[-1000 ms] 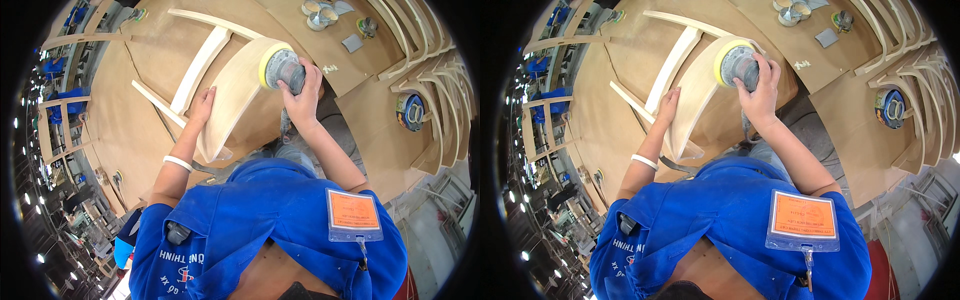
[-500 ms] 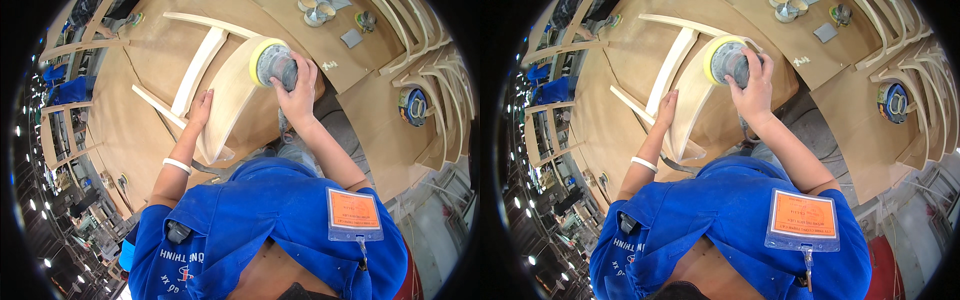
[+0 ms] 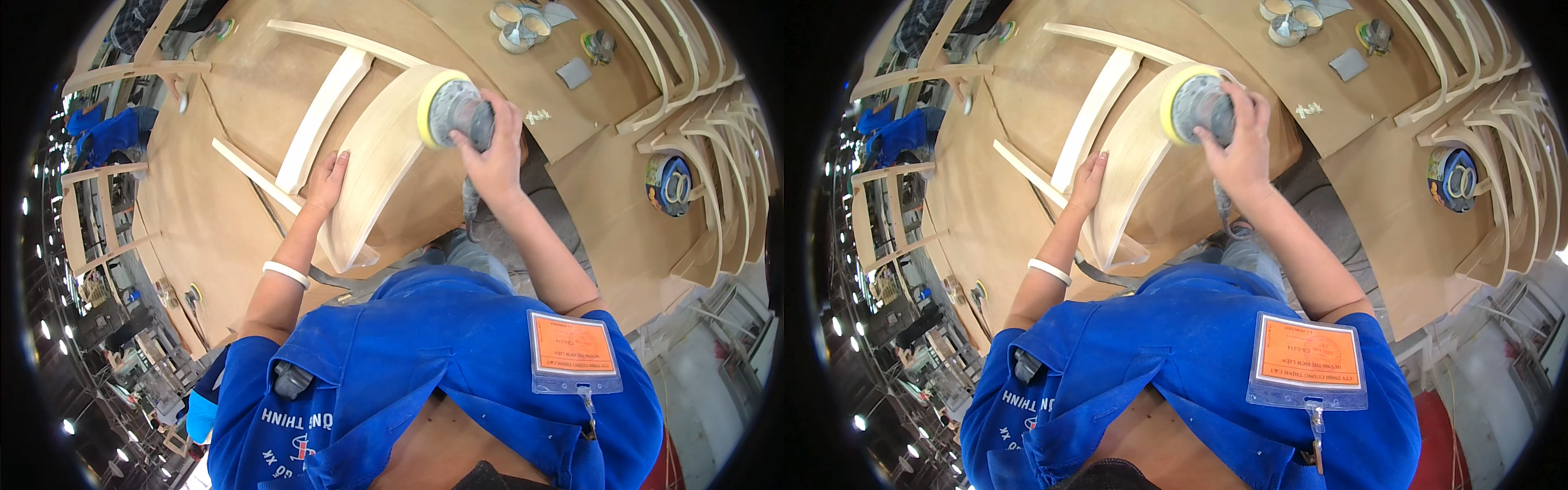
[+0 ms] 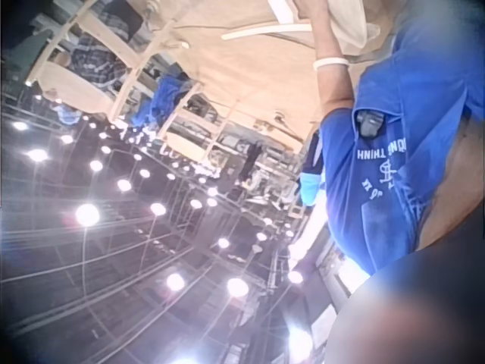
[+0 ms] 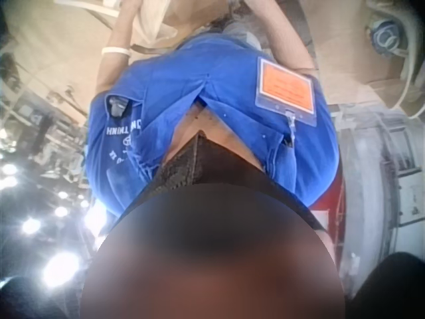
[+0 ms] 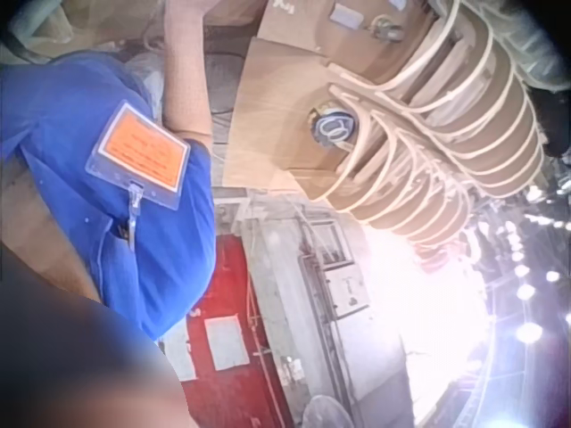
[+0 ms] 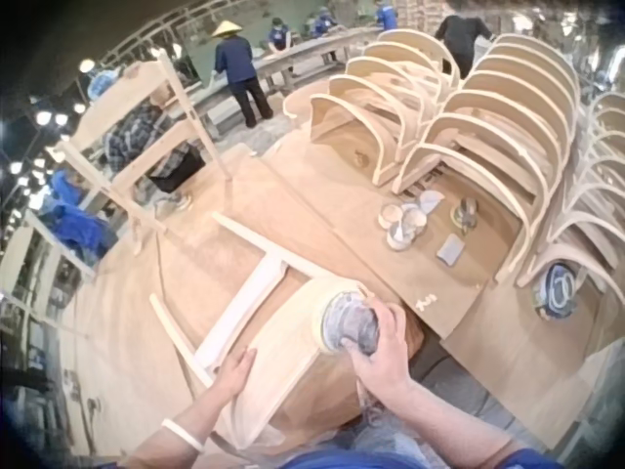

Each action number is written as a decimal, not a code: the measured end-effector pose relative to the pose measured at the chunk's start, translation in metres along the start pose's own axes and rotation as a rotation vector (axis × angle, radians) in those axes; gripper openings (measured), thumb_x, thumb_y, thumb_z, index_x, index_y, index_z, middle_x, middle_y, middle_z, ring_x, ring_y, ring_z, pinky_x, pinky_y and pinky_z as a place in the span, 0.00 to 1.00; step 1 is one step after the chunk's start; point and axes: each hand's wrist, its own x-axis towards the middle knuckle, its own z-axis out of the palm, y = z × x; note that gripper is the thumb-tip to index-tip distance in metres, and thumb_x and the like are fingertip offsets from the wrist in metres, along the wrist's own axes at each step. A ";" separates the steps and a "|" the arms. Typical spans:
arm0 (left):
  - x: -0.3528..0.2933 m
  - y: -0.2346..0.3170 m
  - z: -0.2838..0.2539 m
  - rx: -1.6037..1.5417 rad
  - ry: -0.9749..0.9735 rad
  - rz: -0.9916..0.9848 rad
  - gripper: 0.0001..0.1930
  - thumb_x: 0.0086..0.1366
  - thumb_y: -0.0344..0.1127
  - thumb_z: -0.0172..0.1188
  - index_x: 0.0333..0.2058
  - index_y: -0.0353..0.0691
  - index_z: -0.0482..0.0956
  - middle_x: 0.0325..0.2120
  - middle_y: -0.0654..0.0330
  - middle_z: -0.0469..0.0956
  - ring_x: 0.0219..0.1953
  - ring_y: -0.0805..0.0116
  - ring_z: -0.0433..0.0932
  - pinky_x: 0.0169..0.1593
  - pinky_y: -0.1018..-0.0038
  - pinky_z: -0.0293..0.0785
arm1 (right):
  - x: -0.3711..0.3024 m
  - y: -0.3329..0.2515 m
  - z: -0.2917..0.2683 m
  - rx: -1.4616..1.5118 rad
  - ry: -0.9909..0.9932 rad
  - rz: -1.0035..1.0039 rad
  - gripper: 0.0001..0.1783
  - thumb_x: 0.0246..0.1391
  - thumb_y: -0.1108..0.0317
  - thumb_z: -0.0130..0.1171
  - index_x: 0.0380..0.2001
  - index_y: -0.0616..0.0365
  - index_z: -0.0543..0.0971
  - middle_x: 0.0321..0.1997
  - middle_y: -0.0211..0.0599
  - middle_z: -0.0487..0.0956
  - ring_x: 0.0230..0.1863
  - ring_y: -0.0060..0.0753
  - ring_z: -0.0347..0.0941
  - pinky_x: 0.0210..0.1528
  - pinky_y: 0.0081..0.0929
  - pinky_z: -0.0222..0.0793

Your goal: The person assembles a wooden chair by attaching a curved backrest to the frame. They apply glue to the joints, use an orbital sander to smooth the surfaces, and inspect the assembled chair.

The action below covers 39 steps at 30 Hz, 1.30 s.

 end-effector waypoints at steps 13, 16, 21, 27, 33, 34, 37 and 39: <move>0.008 -0.033 0.014 -0.015 0.137 0.061 0.27 0.66 0.57 0.47 0.34 0.33 0.74 0.27 0.50 0.75 0.31 0.61 0.72 0.39 0.68 0.67 | 0.082 0.095 -0.006 0.315 -0.247 0.337 0.39 0.43 0.65 0.69 0.58 0.54 0.62 0.54 0.47 0.68 0.54 0.39 0.66 0.54 0.35 0.65; 0.005 -0.023 0.008 -0.028 0.046 -0.004 0.26 0.66 0.57 0.48 0.32 0.33 0.73 0.25 0.51 0.74 0.29 0.62 0.71 0.38 0.68 0.67 | 0.097 0.101 -0.001 0.382 -0.261 0.412 0.36 0.47 0.67 0.67 0.59 0.52 0.62 0.50 0.42 0.70 0.48 0.33 0.68 0.49 0.30 0.67; -0.001 0.006 -0.005 -0.021 -0.077 -0.089 0.25 0.68 0.52 0.47 0.37 0.30 0.75 0.34 0.55 0.76 0.39 0.68 0.71 0.48 0.74 0.66 | 0.085 0.078 -0.002 0.321 -0.168 0.381 0.36 0.46 0.68 0.67 0.58 0.53 0.63 0.50 0.42 0.70 0.49 0.35 0.68 0.51 0.31 0.66; -0.001 0.005 -0.002 -0.021 0.025 0.015 0.27 0.64 0.57 0.50 0.27 0.32 0.72 0.19 0.47 0.71 0.24 0.55 0.69 0.32 0.62 0.65 | 0.017 0.001 0.009 0.046 0.042 0.243 0.37 0.41 0.68 0.69 0.56 0.54 0.64 0.53 0.47 0.67 0.56 0.44 0.64 0.58 0.38 0.61; -0.001 0.009 -0.005 0.031 -0.021 0.013 0.30 0.63 0.59 0.48 0.30 0.30 0.75 0.23 0.43 0.76 0.30 0.48 0.75 0.36 0.59 0.68 | -0.018 -0.052 0.025 -0.058 0.098 0.220 0.38 0.41 0.67 0.69 0.56 0.53 0.64 0.55 0.49 0.66 0.58 0.47 0.62 0.59 0.40 0.60; 0.000 0.010 -0.006 0.048 -0.048 0.001 0.31 0.63 0.59 0.47 0.32 0.29 0.76 0.25 0.42 0.76 0.31 0.47 0.76 0.37 0.58 0.69 | -0.021 -0.053 0.027 -0.084 0.106 0.222 0.38 0.41 0.66 0.69 0.56 0.52 0.65 0.55 0.49 0.66 0.57 0.47 0.63 0.59 0.39 0.60; 0.001 0.011 -0.006 0.080 -0.054 0.023 0.32 0.63 0.59 0.46 0.36 0.28 0.77 0.29 0.40 0.78 0.36 0.45 0.78 0.41 0.58 0.71 | -0.028 -0.048 0.029 -0.090 0.114 0.223 0.38 0.41 0.65 0.70 0.57 0.52 0.65 0.54 0.49 0.67 0.55 0.47 0.66 0.58 0.37 0.62; 0.000 0.009 -0.006 0.088 -0.041 0.040 0.32 0.63 0.59 0.46 0.38 0.28 0.77 0.32 0.39 0.78 0.38 0.45 0.78 0.43 0.58 0.71 | -0.026 -0.042 0.028 -0.032 0.102 0.182 0.38 0.41 0.65 0.70 0.56 0.52 0.65 0.53 0.49 0.68 0.53 0.47 0.68 0.57 0.36 0.63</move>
